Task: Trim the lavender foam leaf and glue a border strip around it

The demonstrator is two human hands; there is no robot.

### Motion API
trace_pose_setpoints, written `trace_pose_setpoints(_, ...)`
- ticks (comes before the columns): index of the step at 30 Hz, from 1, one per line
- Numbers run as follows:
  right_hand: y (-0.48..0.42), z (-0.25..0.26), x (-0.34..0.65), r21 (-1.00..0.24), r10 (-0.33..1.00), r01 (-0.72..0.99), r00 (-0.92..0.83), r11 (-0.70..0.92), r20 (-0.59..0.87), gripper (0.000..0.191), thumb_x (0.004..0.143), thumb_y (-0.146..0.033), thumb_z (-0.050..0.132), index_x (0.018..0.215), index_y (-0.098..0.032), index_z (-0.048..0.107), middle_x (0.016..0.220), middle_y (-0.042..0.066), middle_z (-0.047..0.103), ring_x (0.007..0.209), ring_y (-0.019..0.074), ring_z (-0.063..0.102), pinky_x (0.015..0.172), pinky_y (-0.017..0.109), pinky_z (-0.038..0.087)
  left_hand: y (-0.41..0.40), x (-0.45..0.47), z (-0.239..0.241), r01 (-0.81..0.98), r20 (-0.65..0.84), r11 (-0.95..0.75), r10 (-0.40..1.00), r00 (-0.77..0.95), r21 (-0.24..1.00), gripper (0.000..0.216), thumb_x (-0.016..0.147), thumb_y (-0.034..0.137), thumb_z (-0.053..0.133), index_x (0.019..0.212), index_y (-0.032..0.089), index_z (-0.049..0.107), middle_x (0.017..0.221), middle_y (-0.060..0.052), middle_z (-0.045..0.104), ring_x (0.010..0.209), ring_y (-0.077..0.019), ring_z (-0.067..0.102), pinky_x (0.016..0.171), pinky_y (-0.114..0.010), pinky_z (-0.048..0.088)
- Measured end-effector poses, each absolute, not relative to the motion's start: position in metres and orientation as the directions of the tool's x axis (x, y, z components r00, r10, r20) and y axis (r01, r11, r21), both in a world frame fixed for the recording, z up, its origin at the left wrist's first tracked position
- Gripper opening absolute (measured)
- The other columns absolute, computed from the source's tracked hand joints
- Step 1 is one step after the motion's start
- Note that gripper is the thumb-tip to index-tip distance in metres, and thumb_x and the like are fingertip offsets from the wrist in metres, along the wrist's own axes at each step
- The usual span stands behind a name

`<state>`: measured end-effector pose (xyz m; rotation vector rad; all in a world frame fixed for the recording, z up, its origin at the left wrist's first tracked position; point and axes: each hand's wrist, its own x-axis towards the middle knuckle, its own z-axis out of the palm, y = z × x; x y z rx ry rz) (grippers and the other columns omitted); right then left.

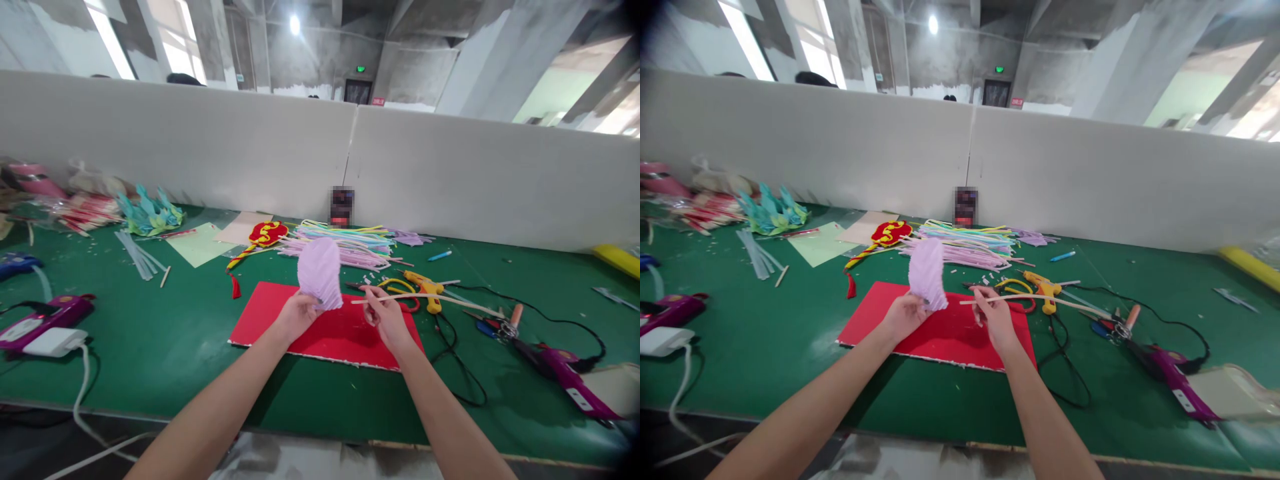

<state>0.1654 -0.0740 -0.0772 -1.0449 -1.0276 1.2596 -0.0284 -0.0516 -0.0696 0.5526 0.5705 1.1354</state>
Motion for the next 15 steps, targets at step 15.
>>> trace_pose_setpoints(15, -0.074, -0.076, 0.165, -0.963, 1.0, -0.269, 0.028, -0.005, -0.013, 0.033, 0.069, -0.046, 0.069, 0.087, -0.02, 0.062, 0.054, -0.006, 0.048, 0.04, 0.0048, 0.037, 0.034, 0.018, 0.027, -0.058, -0.048, -0.07, -0.746, -0.143, 0.441, 0.891, 0.431, 0.498, 0.034, 0.086, 0.01, 0.035, 0.054, 0.021, 0.029, 0.033, 0.01, 0.019, 0.029, -0.0074, 0.015, 0.053, -0.027, 0.04)
